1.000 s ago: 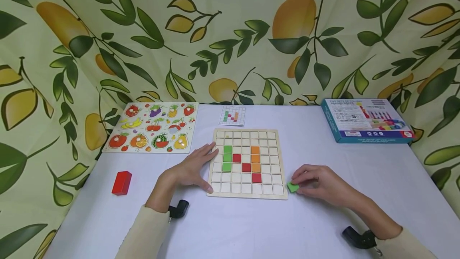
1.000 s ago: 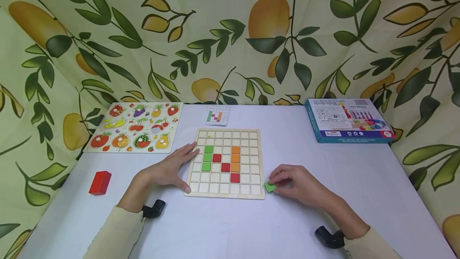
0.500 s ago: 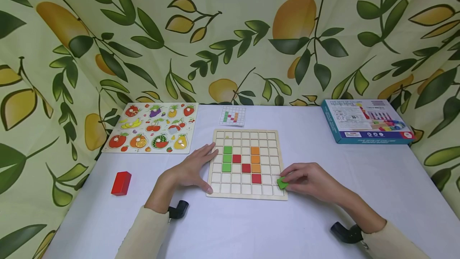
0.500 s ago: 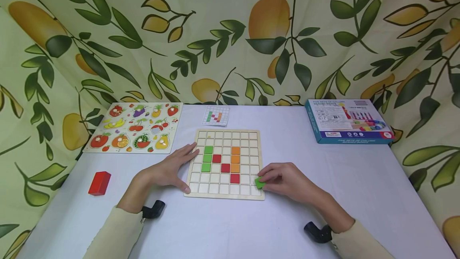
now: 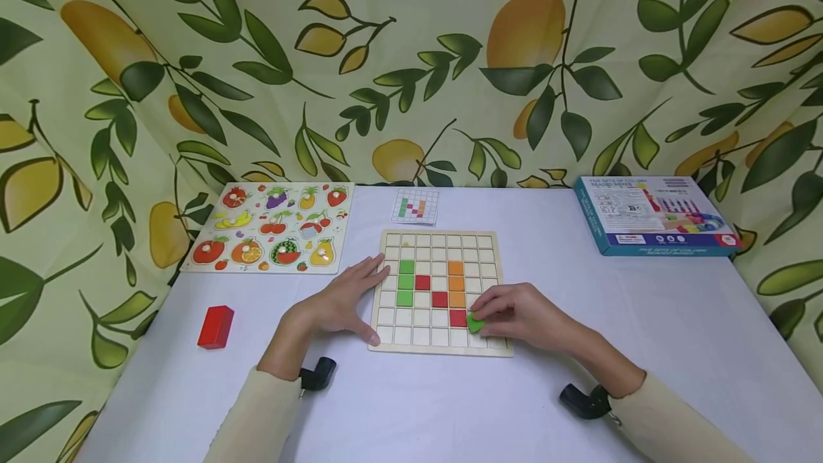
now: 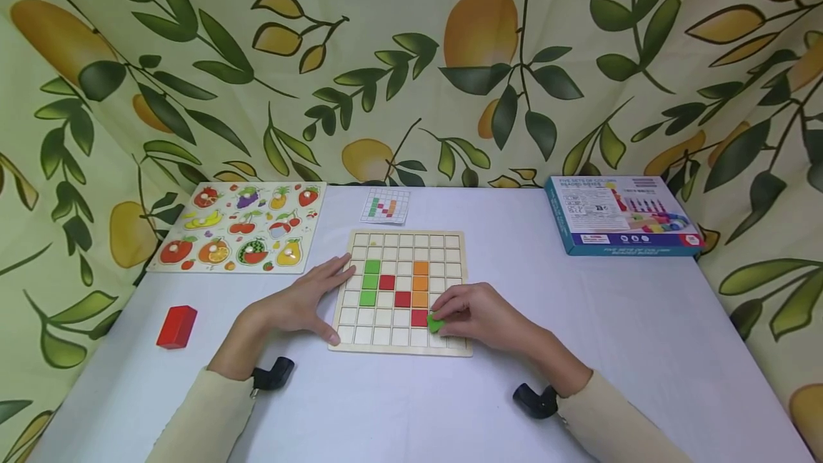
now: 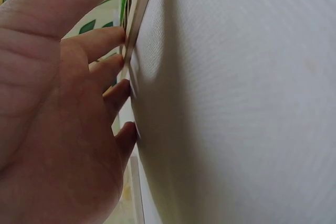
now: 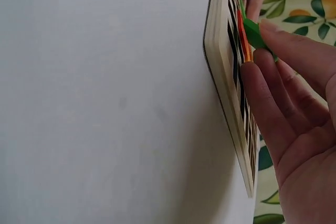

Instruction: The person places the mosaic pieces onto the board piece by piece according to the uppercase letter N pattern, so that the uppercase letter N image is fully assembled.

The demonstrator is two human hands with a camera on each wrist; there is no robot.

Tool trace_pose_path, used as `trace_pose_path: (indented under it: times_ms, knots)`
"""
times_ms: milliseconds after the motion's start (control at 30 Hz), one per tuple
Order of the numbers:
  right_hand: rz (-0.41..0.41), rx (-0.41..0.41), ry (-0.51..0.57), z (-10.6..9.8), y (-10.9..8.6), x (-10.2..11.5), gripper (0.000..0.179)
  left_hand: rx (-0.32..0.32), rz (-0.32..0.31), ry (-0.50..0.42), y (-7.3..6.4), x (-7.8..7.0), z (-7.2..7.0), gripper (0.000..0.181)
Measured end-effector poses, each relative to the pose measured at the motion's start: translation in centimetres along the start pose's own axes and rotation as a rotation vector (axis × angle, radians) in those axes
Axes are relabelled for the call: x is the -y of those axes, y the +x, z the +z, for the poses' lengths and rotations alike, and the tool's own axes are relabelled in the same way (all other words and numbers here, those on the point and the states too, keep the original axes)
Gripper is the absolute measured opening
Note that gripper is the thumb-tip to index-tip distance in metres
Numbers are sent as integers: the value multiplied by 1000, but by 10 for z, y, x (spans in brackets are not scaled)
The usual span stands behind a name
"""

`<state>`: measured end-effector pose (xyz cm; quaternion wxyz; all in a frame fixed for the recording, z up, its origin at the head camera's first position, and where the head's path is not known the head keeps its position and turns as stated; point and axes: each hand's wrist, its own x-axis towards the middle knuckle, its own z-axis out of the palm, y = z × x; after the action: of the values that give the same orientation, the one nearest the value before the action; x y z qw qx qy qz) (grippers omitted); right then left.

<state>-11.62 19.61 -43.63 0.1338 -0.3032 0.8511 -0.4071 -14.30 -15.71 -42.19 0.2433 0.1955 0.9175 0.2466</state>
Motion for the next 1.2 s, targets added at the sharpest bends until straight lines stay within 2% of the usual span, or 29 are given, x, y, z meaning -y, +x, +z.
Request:
trace_pose_path:
  times_ms: [300, 600, 867, 1200]
  knots:
    - [-36, 39, 34, 11, 22, 17, 21, -2, 7, 10, 0, 0, -2, 120]
    - [-74, 45, -22, 22, 47, 35, 20, 6, 2, 16, -1, -1, -3, 119]
    - [-93, 14, -41, 35, 66, 44, 19, 15, 6, 13, -2, -1, -4, 120]
    - [-46, -33, -74, 50, 76, 51, 17, 19, 11, 17, -1, 0, -3, 120]
